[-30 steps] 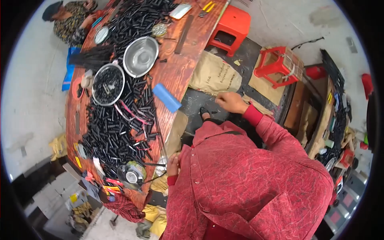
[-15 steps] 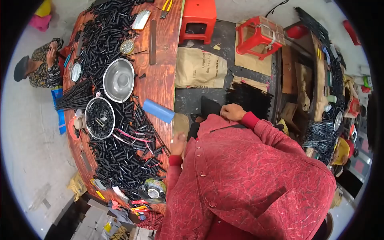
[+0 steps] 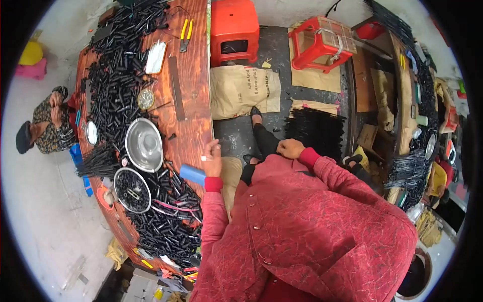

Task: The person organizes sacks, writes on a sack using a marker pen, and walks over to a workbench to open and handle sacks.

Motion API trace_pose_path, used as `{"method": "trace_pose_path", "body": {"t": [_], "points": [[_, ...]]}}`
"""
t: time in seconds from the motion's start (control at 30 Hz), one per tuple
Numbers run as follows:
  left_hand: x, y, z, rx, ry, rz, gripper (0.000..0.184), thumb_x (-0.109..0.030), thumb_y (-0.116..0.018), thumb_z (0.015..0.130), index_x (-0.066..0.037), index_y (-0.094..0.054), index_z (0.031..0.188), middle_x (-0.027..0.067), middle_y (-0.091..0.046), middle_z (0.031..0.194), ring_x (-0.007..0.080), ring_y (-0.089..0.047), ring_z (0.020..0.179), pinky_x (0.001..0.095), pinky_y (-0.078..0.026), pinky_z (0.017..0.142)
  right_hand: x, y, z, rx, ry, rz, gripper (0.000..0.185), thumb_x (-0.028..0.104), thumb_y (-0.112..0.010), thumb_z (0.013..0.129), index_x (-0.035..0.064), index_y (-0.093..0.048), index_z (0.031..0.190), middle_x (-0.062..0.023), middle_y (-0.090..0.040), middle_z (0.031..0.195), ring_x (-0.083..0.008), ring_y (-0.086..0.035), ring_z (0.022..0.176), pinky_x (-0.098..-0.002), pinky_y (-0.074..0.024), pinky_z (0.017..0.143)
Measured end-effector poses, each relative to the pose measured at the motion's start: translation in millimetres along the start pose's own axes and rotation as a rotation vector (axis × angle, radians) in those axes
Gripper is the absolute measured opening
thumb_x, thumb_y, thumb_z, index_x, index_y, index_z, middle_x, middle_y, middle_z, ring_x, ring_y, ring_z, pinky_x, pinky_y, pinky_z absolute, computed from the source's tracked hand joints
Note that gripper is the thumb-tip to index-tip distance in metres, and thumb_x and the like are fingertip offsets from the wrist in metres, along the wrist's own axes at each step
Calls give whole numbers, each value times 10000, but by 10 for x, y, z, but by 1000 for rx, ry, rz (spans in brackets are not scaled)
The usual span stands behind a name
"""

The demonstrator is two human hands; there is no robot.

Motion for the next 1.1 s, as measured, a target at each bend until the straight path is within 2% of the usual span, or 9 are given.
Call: {"method": "trace_pose_path", "body": {"t": [0.07,0.1,0.2,0.23,0.5,0.53,0.73,0.93,1.1], "points": [[-397,-60,371,-35,-65,143,168,-63,-539,907,-2,-612,1045,60,-632,988,125,-572,909,266,-455,813,-56,150,237,22,-19,-7,210,272,-539,806,129,-691,828,-130,-678,840,-317,-647,831,-420,-499,731],[-410,-122,551,-53,-10,134,136,-33,-525,893,-5,-613,994,89,-625,946,184,-579,873,320,-457,793,-153,178,423,29,-8,5,212,278,-540,800,129,-688,828,-135,-677,845,-318,-644,835,-421,-498,731],[-448,-286,1122,-55,-465,641,141,-15,-535,861,-21,-614,977,129,-596,883,282,-556,848,394,-440,787,-469,277,1084,30,-36,145,215,277,-549,786,122,-689,838,-143,-676,850,-327,-643,842,-426,-498,745],[-514,-372,1264,-58,-400,623,158,-28,-561,828,-41,-624,972,153,-556,846,354,-522,857,439,-420,794,-624,274,1328,45,-36,161,235,279,-532,802,112,-688,856,-142,-679,836,-322,-650,827,-420,-503,746],[-616,-690,1743,-112,-418,966,195,-45,-627,749,-94,-633,938,118,-510,825,327,-492,794,444,-407,721,-1746,830,3431,-82,-284,-11,344,267,-464,815,49,-682,967,-223,-650,987,-390,-613,988,-458,-479,860],[-494,-696,1775,-137,-449,1008,200,-55,-644,732,-108,-624,924,112,-496,814,323,-481,778,440,-400,689,-2429,548,4206,-31,-133,-68,364,277,-455,826,36,-675,986,-239,-636,1026,-387,-607,1004,-465,-472,873],[-258,-662,1716,-142,-375,1096,194,-50,-676,762,-118,-606,930,86,-414,839,240,-440,749,370,-392,637,-2063,1183,5206,-192,-186,18,298,253,-525,798,70,-629,1009,-193,-626,1084,-388,-607,980,-484,-487,839],[-138,-616,1671,-199,-393,1138,259,-189,-682,790,-201,-585,1029,79,-388,917,249,-430,877,350,-362,728,-2134,864,6161,-286,-202,-264,540,181,-617,753,127,-446,1263,-93,-469,1294,-319,-469,1184,-475,-447,924],[54,-447,1498,-208,-453,1156,325,-377,-635,830,-185,-514,1064,78,-369,1018,245,-444,1034,438,-416,899,-2249,429,6659,-368,-109,-314,717,238,-696,749,174,-362,1380,-70,-472,1351,-297,-433,1248,-573,-286,1041]]}}
Point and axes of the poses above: each hand's wrist, its own z-axis towards the middle knuckle, its own y-axis out of the back of the hand, x = y × z, the point moved 2 cm from there along z, towards the middle knuckle
